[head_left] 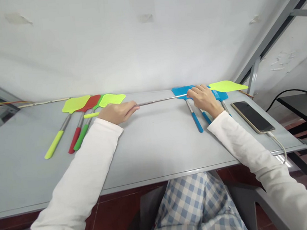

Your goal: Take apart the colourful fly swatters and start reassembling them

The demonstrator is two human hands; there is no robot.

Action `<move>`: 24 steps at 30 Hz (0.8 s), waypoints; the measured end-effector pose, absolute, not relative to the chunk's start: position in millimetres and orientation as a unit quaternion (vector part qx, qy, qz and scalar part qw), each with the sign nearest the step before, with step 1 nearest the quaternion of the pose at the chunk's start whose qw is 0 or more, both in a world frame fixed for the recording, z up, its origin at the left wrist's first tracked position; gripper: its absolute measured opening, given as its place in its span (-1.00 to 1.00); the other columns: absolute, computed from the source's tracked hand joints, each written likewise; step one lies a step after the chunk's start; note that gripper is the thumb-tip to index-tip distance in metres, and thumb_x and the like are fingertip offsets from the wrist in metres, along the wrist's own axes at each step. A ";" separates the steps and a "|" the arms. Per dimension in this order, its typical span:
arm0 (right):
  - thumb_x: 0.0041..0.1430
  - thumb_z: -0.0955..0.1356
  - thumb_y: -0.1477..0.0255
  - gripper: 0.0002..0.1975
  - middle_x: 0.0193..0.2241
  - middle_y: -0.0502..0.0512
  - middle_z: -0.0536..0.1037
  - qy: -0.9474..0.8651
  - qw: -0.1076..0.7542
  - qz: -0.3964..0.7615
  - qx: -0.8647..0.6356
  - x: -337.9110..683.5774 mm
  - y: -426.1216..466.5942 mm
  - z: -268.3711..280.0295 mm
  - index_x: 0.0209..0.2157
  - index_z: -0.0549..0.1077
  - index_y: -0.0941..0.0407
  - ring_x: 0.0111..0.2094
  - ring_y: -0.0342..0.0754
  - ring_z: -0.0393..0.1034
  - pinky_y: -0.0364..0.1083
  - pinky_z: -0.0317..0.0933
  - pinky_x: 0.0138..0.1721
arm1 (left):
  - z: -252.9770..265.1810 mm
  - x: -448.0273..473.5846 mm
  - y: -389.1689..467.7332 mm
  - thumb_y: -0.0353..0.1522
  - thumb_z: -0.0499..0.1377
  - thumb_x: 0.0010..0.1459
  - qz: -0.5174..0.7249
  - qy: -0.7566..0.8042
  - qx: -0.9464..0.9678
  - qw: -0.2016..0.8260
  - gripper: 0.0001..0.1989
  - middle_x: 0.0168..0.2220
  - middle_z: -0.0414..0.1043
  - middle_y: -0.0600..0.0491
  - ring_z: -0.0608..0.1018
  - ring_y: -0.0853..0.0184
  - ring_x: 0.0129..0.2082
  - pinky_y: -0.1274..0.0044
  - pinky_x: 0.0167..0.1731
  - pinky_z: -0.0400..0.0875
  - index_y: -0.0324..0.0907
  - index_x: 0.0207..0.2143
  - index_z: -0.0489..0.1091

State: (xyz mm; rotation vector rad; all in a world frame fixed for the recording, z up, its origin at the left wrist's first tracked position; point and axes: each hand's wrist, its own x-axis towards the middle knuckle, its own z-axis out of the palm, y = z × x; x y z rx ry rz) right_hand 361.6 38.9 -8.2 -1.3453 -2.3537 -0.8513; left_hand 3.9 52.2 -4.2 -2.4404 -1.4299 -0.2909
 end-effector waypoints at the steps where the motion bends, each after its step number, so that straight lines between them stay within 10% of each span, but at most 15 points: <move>1: 0.36 0.08 0.46 -0.64 -0.48 0.13 0.44 -0.818 0.150 -0.297 -0.469 362.4 39.0 -8.0 -0.33 0.44 0.11 -0.39 0.01 0.20 -0.03 -0.07 -0.33 | -4.0 3.2 52.3 -0.03 -0.30 0.29 -0.103 -0.498 -0.848 0.148 -0.43 -0.46 0.48 -0.03 0.43 0.27 -0.53 0.45 -0.55 0.05 -0.06 -0.29 0.43; 18: 0.35 0.11 0.36 -0.70 -0.32 0.15 0.45 -0.837 0.139 -0.215 -0.484 383.7 46.5 -31.5 -0.24 0.41 0.12 -0.30 0.04 0.20 -0.05 0.00 -0.24 | -25.5 31.2 47.7 -0.09 -0.19 0.28 -0.089 -0.486 -0.866 0.079 -0.54 -0.41 0.55 0.03 0.54 0.28 -0.42 0.53 -0.46 0.19 -0.10 -0.18 0.42; 24: 0.34 0.09 0.40 -0.70 -0.34 0.17 0.44 -0.813 0.175 -0.225 -0.508 391.7 44.9 -25.4 -0.26 0.40 0.12 -0.29 0.07 0.21 -0.04 -0.01 -0.26 | -11.2 16.1 54.0 -0.10 -0.13 0.25 -0.202 -0.470 -0.857 0.069 -0.52 -0.02 0.45 -0.11 0.48 0.17 -0.05 0.41 -0.12 0.29 -0.14 0.05 0.32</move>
